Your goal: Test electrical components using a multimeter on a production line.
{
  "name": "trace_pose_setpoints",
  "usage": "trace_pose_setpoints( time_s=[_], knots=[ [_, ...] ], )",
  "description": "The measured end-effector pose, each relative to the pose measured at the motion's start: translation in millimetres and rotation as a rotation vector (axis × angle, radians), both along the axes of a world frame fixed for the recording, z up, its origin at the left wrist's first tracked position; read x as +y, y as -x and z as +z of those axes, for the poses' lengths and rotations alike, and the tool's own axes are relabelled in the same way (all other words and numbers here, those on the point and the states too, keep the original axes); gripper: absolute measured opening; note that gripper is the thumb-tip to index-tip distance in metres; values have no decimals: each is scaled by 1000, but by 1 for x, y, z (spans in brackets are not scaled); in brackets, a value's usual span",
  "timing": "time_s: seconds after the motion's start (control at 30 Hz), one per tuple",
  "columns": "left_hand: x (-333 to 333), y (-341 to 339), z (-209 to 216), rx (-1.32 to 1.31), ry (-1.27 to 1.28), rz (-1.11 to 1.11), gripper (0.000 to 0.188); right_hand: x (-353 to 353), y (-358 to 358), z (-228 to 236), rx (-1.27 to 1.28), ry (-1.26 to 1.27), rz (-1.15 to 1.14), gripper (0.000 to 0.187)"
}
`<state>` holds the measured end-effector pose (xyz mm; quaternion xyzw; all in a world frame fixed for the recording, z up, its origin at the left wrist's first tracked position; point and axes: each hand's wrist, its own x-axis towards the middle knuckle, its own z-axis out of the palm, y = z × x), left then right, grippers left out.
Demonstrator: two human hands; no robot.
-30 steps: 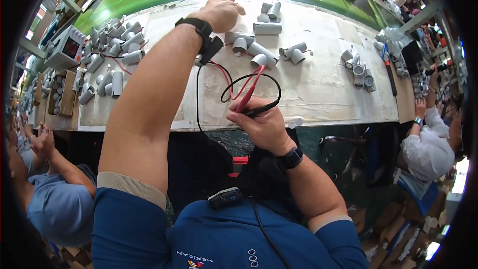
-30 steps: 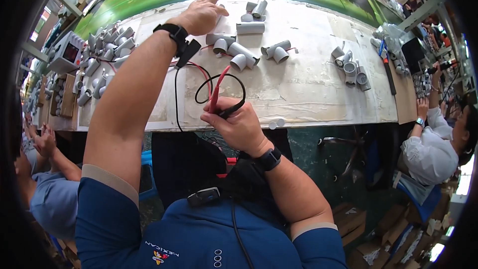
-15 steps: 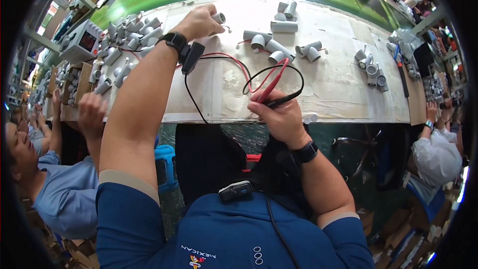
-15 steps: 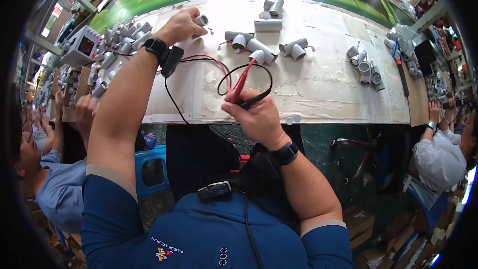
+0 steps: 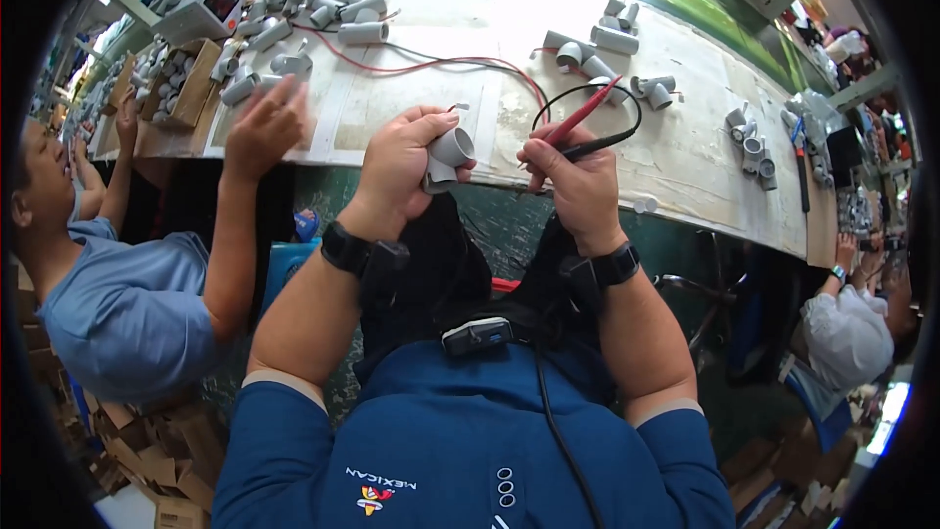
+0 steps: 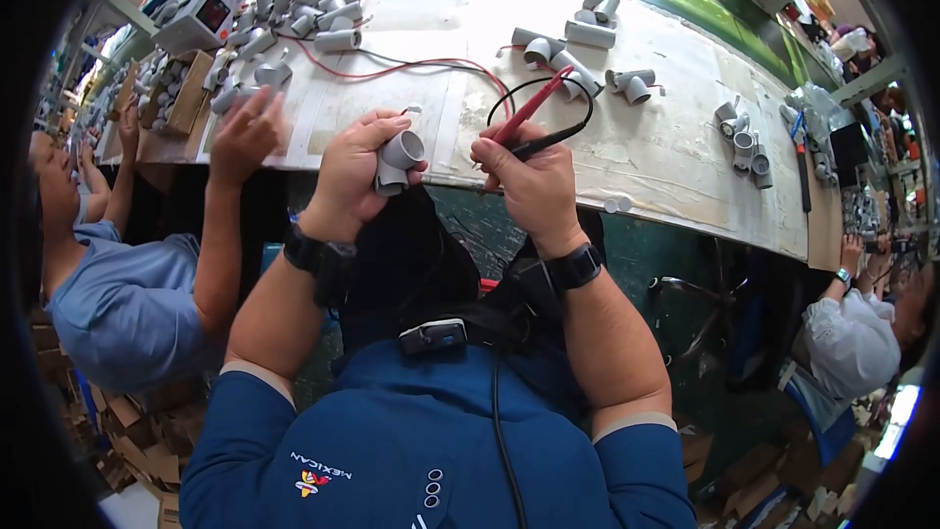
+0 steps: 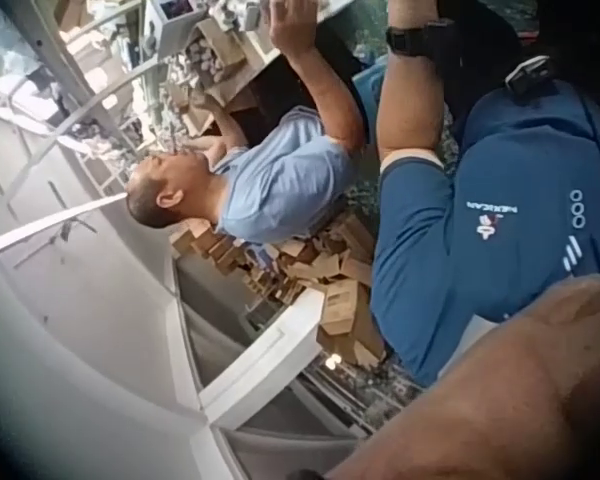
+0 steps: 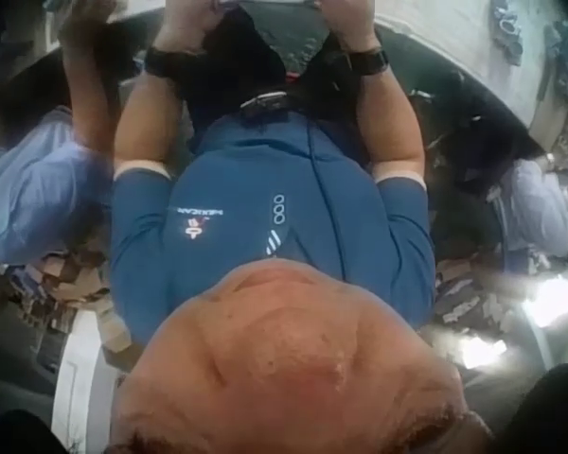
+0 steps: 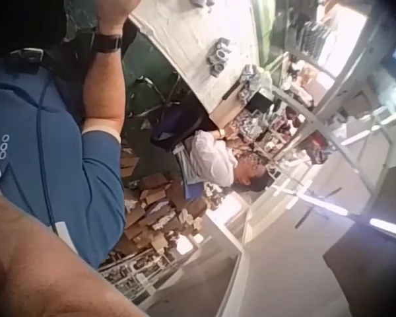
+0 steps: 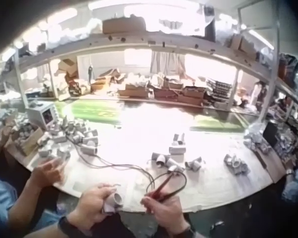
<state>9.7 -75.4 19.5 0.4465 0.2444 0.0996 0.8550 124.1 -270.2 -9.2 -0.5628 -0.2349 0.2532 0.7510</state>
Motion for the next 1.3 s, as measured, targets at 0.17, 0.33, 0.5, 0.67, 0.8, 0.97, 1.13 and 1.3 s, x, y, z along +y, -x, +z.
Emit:
trace_pose_setpoints(
  time_s=[0.17,0.33,0.5,0.67,0.8,0.97,1.13,1.3],
  knots=[
    [-27,31,-27,11,514,81,17,18,16,9,-42,20,29,13],
    [-40,44,-41,36,684,3,23,30,26,4,-85,22,73,13],
    [-41,46,-51,-22,856,-58,27,34,34,-4,-128,60,102,13],
    [-44,38,-49,-6,907,-12,27,41,36,-8,-146,68,80,13],
    [-40,41,-58,-51,893,-58,28,47,37,-6,-183,117,52,13],
    [-40,39,-60,-77,927,-60,28,50,36,-6,-151,141,24,13],
    [-41,39,-61,-41,944,-29,28,52,39,-7,-207,159,-12,13],
    [-43,39,-67,-45,941,-21,29,52,43,-13,-329,195,-42,14]
  ],
)
